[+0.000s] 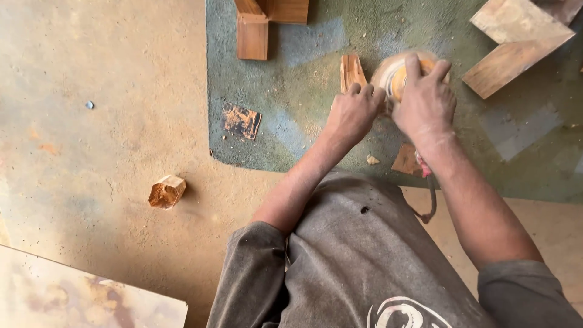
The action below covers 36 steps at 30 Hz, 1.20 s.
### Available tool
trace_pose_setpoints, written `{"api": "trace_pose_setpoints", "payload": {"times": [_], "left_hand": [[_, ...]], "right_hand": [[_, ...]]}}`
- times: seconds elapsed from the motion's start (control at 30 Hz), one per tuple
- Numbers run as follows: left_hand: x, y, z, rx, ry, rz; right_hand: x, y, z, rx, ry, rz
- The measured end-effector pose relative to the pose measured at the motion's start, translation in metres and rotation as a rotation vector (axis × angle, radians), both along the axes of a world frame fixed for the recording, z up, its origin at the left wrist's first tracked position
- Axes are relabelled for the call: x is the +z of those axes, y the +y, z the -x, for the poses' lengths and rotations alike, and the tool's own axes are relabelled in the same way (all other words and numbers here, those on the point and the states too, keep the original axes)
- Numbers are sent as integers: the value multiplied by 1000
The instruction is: The person uses an orbital sander to smooth the surfaces of small wooden blocks. They hold each block with one hand and move the sander across all faces, then place the finished pieces aside.
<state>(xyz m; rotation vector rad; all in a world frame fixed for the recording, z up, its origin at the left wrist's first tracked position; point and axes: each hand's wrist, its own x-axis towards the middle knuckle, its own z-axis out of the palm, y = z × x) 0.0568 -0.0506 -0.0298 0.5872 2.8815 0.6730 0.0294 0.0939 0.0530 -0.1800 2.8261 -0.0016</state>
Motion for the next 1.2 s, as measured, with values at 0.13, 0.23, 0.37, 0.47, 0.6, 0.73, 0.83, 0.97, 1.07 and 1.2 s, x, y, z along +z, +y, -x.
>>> {"api": "trace_pose_setpoints", "payload": {"times": [0.13, 0.23, 0.37, 0.47, 0.6, 0.73, 0.83, 0.97, 1.07, 1.2], "left_hand": [[-2, 2, -2, 20, 36, -37], [-3, 4, -4, 36, 45, -64], [-1, 5, -6, 38, 32, -91], [2, 3, -5, 25, 91, -52], [1, 5, 0, -25, -50, -15], [-4, 6, 0, -7, 58, -10], [-5, 6, -3, 46, 146, -55], [-2, 4, -10, 57, 150, -130], [-2, 6, -6, 44, 129, -113], [-8, 10, 0, 21, 53, -89]], "right_hand": [[2, 4, -15, -57, -64, -50], [7, 16, -36, -129, -118, -11], [13, 30, -61, -205, -126, 14], [11, 42, -57, -232, -93, 26], [5, 58, -34, -175, -46, -1], [0, 53, -21, -144, -73, 30], [-3, 39, -23, -57, -44, 1], [1, 38, -46, -63, -31, 34], [2, 53, -45, -140, -43, 44], [-1, 79, -36, -305, -80, -3]]}}
